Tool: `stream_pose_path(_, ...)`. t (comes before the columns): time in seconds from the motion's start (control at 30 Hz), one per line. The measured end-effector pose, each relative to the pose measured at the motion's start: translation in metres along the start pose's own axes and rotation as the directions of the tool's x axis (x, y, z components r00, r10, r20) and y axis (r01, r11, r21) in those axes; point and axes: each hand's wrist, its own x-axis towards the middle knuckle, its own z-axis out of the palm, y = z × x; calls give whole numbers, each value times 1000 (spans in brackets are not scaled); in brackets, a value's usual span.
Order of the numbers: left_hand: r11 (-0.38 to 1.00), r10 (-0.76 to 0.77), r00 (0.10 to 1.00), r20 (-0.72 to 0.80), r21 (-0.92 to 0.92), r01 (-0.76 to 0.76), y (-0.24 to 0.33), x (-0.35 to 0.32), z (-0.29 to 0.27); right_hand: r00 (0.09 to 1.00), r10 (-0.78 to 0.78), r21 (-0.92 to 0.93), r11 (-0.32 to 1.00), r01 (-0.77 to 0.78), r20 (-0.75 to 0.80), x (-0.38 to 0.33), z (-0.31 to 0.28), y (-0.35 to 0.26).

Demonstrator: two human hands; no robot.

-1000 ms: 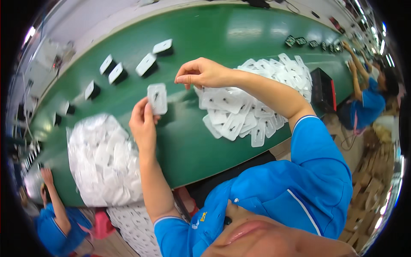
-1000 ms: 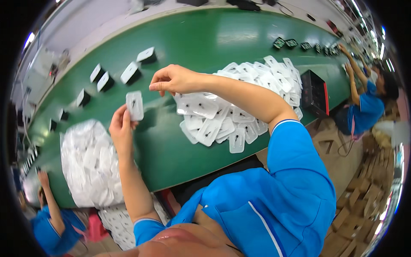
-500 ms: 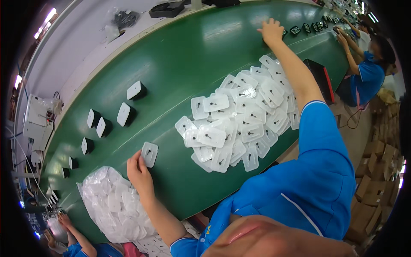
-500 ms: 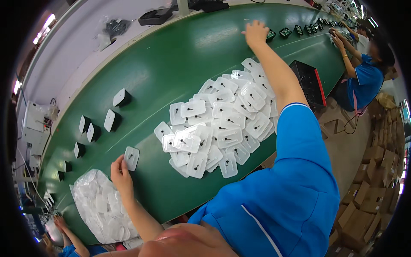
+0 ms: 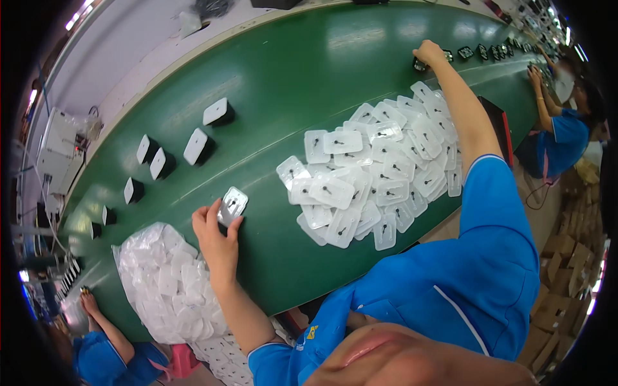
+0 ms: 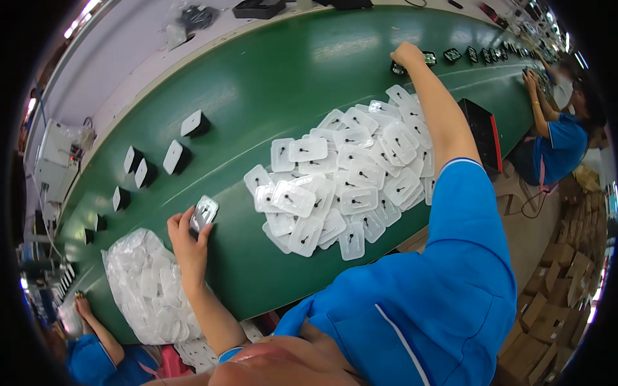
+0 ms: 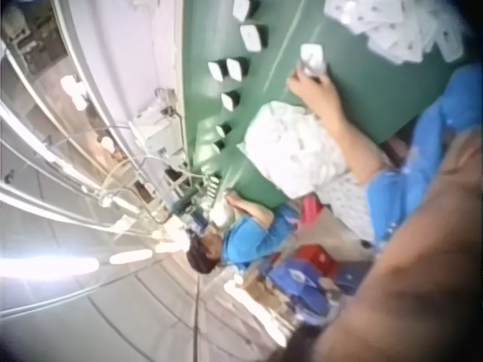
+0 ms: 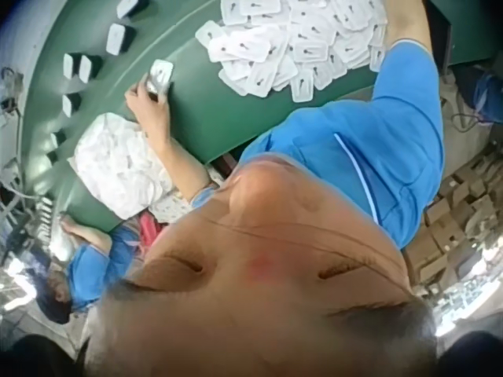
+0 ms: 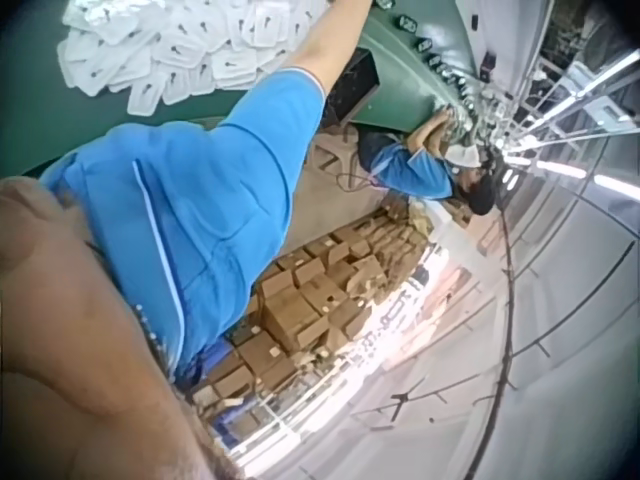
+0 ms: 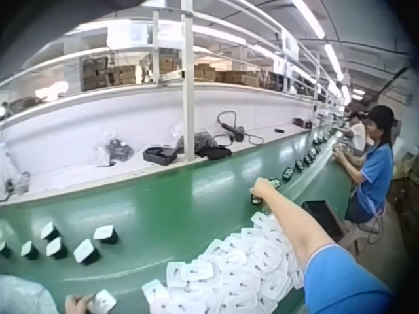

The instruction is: The person inserts small pins into plastic covers and fits the covers onto plastic housings by hand.

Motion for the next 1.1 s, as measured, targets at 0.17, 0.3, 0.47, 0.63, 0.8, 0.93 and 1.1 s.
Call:
stream_pose_path(0.17,999,42,999,-28,18,-41,3,-2,3,924,-383,60,922,382,-2,-25,2,-58)
stream_pose_path(0.3,999,35,999,-34,0,-35,-2,-6,0,625,-779,255,594,763,-56,-112,-4,-146)
stream_pose_path(0.47,996,82,991,-101,-33,-86,-10,-4,7,316,-948,778,181,601,-24,-230,-5,-219)
stream_pose_path(0.63,982,159,984,-86,-94,-166,-12,-2,4,127,-991,949,76,306,38,-302,15,-257)
stream_pose_path(0.8,983,129,985,-114,-119,-143,-17,-5,5,120,-991,841,111,529,56,-308,15,-261)
stream_pose_path(0.93,986,131,985,-114,-89,-142,-16,-7,5,149,-975,675,222,704,165,-296,12,-250)
stream_pose_path(1.1,986,140,986,-94,-77,-148,-15,-8,6,204,-968,553,252,794,148,-299,14,-244)
